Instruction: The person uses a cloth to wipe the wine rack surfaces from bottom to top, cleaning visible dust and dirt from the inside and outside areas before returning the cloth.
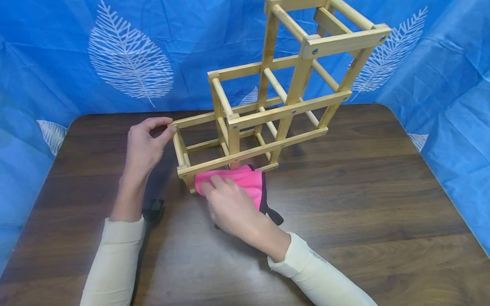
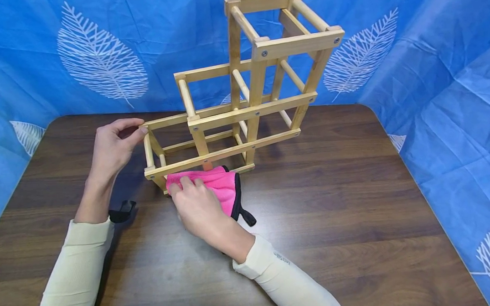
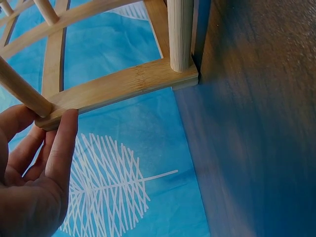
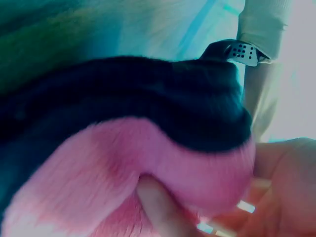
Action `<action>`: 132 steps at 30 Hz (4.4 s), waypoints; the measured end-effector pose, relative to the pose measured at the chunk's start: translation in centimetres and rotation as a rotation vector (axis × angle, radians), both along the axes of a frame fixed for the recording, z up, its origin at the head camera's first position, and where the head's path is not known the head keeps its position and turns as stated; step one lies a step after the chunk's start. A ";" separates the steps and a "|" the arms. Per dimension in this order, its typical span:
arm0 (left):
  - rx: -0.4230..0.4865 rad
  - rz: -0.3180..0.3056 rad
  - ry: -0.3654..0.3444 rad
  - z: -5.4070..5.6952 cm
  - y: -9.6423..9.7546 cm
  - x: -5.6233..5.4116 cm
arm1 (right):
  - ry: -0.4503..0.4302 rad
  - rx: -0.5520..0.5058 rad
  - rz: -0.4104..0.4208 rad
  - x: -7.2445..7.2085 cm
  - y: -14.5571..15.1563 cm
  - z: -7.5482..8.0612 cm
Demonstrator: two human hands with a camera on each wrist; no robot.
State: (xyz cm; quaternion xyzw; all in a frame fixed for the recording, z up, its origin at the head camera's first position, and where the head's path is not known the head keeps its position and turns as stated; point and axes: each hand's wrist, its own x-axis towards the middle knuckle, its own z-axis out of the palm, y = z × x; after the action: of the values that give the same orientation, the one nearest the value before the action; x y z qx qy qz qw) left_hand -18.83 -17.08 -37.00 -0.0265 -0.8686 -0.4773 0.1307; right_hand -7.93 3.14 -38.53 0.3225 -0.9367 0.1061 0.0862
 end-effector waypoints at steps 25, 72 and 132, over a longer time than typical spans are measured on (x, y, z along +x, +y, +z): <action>0.005 0.000 0.010 0.0 -0.3 0.0 | -0.027 0.062 0.092 -0.8 -0.2 -0.8; 0.022 -0.011 -0.029 0.1 -0.2 0.3 | -0.043 -0.183 -0.317 -1.9 12.2 -0.8; 0.058 -0.304 0.065 4.1 8.6 6.9 | 0.259 -0.974 -0.533 -0.3 23.1 7.9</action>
State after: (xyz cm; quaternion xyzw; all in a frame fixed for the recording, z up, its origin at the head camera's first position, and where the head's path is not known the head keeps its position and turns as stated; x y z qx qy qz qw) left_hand -11.89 -8.49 -32.86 -0.1694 -0.8357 -0.5154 0.0854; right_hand -8.22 26.19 -30.60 0.0086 -0.8105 0.4597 0.3630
